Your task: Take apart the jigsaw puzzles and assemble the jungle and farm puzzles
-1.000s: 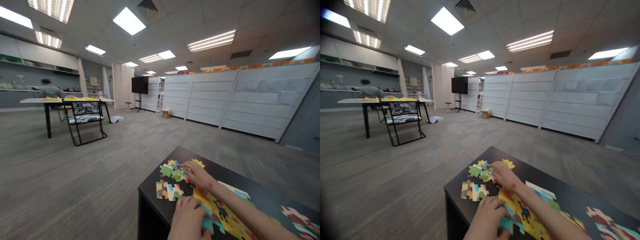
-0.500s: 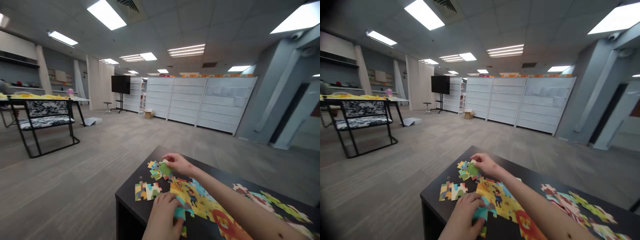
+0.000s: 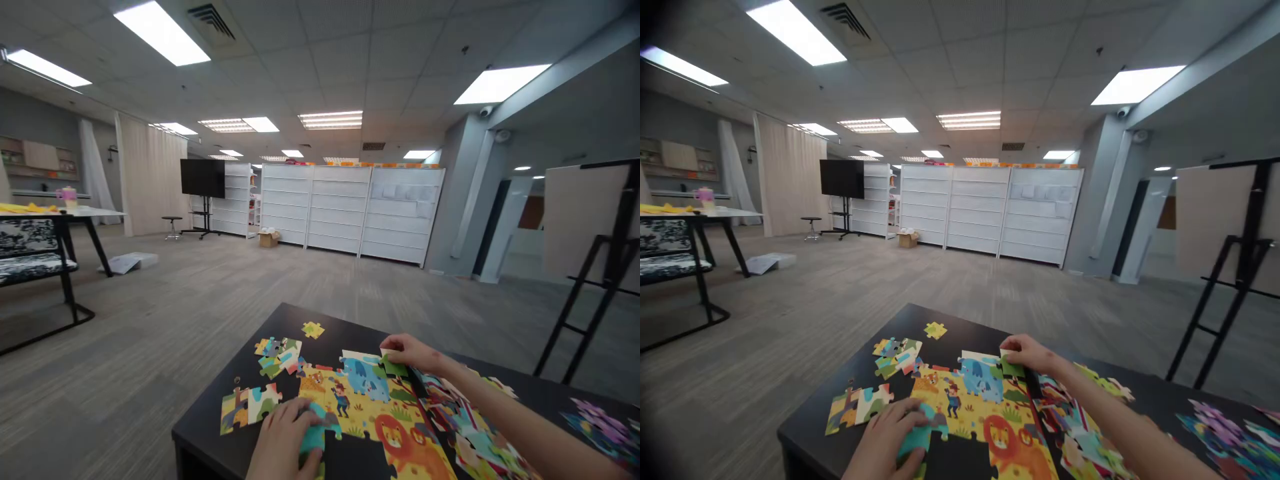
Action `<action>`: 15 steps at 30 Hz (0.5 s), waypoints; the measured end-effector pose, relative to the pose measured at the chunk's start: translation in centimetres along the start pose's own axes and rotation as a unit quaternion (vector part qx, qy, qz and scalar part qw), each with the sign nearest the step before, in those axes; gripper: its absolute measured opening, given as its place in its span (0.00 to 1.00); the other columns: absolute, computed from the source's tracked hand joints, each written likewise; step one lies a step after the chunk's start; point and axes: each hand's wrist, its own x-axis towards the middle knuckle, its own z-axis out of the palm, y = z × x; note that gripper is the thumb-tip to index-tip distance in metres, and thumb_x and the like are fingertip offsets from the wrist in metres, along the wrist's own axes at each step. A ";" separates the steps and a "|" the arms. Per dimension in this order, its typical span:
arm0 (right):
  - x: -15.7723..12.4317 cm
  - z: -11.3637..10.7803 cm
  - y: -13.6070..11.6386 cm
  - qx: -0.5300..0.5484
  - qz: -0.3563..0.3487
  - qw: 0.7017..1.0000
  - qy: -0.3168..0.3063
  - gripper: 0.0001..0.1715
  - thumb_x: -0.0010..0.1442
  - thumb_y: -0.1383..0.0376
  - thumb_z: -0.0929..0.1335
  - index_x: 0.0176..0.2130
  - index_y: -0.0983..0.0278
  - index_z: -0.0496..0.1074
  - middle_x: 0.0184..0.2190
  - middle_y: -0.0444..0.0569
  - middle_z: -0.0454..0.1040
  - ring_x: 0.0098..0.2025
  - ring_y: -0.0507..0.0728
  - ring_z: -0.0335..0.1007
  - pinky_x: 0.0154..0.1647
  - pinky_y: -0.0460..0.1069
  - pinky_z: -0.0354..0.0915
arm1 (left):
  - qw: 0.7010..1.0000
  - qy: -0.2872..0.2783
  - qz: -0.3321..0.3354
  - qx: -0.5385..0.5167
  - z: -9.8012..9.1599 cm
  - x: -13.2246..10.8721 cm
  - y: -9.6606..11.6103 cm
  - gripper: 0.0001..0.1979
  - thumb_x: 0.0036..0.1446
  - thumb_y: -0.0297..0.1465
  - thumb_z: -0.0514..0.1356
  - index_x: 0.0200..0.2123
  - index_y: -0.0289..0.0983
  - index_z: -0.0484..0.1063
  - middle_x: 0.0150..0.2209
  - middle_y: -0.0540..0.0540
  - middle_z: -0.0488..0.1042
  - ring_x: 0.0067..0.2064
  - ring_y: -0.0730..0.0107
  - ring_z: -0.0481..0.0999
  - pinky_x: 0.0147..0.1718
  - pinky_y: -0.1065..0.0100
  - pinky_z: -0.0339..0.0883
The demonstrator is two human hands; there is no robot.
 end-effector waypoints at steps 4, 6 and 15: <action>0.0 0.2 0.8 0.011 -0.004 1.000 -0.012 0.24 0.44 0.60 0.71 0.42 0.65 0.76 0.38 0.50 0.82 0.42 0.62 0.77 0.45 0.52 0.70 | 1.000 0.001 0.010 0.018 0.3 0.1 -0.5 0.23 0.47 0.25 0.61 0.47 0.49 0.78 0.57 0.46 0.75 0.60 0.51 0.71 0.55 0.53 0.66; -0.2 -0.1 1.1 0.012 0.000 1.000 -0.013 0.24 0.47 0.59 0.70 0.44 0.65 0.76 0.40 0.50 0.82 0.42 0.62 0.78 0.45 0.53 0.71 | 1.000 0.009 0.017 0.023 0.5 0.1 -0.7 0.23 0.48 0.25 0.61 0.47 0.50 0.78 0.57 0.47 0.75 0.59 0.52 0.72 0.54 0.54 0.66; -1.3 0.8 1.0 -0.069 -0.025 0.997 0.017 0.23 0.52 0.59 0.68 0.47 0.64 0.76 0.44 0.51 0.81 0.48 0.64 0.76 0.51 0.54 0.69 | 1.000 0.004 0.012 0.010 0.6 0.2 -0.7 0.25 0.46 0.24 0.60 0.47 0.51 0.78 0.57 0.47 0.75 0.59 0.51 0.72 0.54 0.53 0.66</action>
